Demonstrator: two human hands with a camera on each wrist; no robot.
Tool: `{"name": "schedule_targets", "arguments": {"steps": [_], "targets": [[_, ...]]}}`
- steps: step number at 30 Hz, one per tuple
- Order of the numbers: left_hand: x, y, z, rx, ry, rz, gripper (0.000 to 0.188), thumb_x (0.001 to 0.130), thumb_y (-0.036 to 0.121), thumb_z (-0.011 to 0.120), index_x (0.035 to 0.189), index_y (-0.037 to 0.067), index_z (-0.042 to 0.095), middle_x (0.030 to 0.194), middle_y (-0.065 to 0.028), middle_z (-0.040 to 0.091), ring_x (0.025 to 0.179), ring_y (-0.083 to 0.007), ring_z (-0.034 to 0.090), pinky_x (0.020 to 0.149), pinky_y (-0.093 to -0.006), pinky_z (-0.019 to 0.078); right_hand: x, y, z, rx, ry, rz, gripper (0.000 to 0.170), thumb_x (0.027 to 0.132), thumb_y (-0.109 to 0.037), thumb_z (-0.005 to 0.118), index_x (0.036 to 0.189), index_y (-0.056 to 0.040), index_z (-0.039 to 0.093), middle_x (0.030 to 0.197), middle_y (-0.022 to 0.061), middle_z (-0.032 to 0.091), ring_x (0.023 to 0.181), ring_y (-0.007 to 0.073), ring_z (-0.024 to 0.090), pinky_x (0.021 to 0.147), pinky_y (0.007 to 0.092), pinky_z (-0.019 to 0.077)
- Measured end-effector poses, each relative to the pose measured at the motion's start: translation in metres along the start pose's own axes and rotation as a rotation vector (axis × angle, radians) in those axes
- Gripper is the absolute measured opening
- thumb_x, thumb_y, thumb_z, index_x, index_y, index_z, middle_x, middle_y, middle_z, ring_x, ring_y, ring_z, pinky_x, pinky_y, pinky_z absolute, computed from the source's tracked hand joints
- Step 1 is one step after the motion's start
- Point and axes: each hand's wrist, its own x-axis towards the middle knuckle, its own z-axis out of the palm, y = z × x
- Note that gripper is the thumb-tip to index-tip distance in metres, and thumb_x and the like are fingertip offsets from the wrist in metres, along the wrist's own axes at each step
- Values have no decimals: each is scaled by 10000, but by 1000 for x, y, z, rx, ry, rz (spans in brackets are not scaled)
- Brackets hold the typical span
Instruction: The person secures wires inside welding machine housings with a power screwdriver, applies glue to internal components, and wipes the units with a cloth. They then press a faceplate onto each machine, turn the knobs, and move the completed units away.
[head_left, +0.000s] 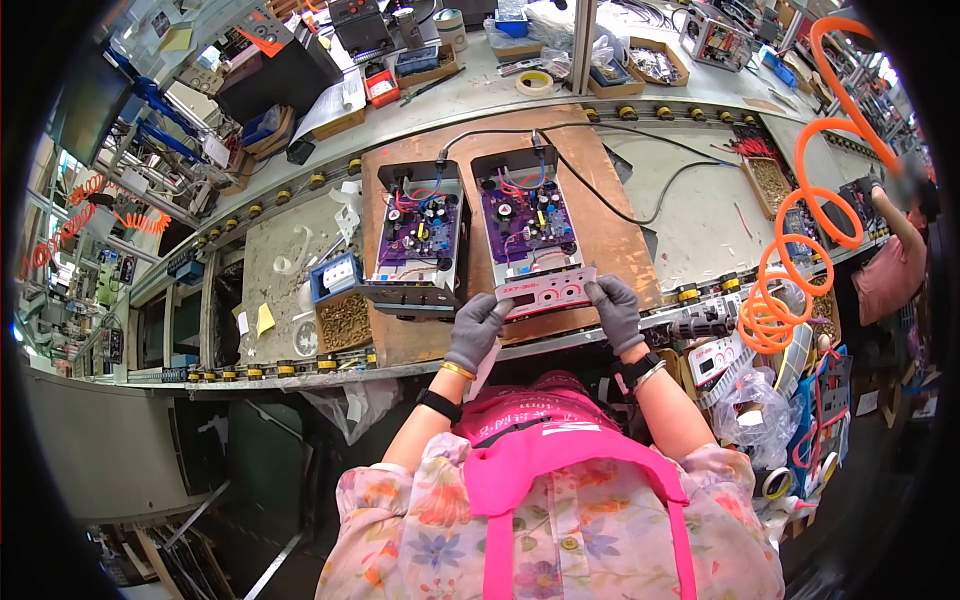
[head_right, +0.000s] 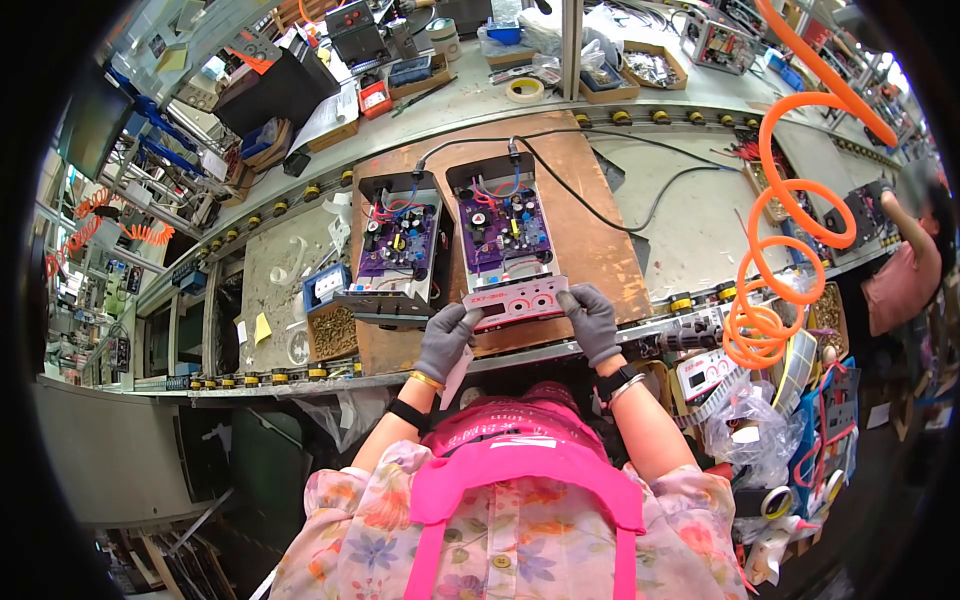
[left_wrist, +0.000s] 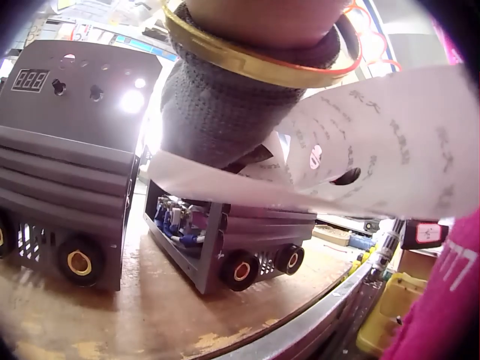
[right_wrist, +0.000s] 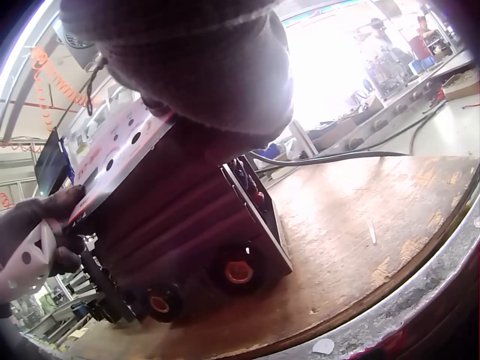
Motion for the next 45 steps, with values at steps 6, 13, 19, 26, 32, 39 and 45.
{"name": "schedule_targets", "arguments": {"steps": [6,13,19,26,32,39,45], "targets": [[1,9,6,26,53,-86,259,890,227,601,795,-14,613,670,-19,442,581,-73,466,492,-241,402,0,-1,1,-69,27,69,160,861,-137,637,771,-7,613,714,-19,544,683,52,479,629,228,408],[4,14,7,455,145,113,272,858,236,615,733,-5,592,632,-150,483,576,-277,476,563,-367,393,0,-9,4,-142,63,50,207,833,-171,674,727,-18,585,673,-20,520,647,52,450,591,233,385],[4,14,7,528,155,134,288,860,252,611,721,1,588,648,-153,506,595,-304,491,567,-373,398,4,-19,-1,-199,8,-1,223,784,-173,718,688,-28,579,637,-11,510,607,74,453,559,247,373],[4,18,8,628,168,183,305,861,279,603,709,15,593,651,-146,514,603,-315,509,561,-388,400,7,-23,1,-381,51,-190,236,731,-185,749,651,-29,590,619,72,532,561,188,503,524,303,383],[4,24,8,794,171,179,347,862,353,578,705,45,606,665,-138,551,630,-325,560,564,-401,431,12,-19,-2,-486,38,-216,257,735,-234,740,657,-35,598,615,86,547,562,230,526,523,326,393],[12,57,2,1186,77,-97,345,805,433,618,849,93,652,743,-142,628,700,-335,615,597,-414,474,24,-25,-15,-984,-61,-345,425,755,-480,654,645,-70,632,643,113,601,604,316,586,535,411,434],[-20,19,-37,431,-87,-107,329,802,305,640,985,32,629,792,-100,651,660,-182,611,624,-322,498,42,-42,-47,-1301,-150,93,378,754,-455,637,680,-85,654,668,146,611,637,325,610,574,432,459]]}}
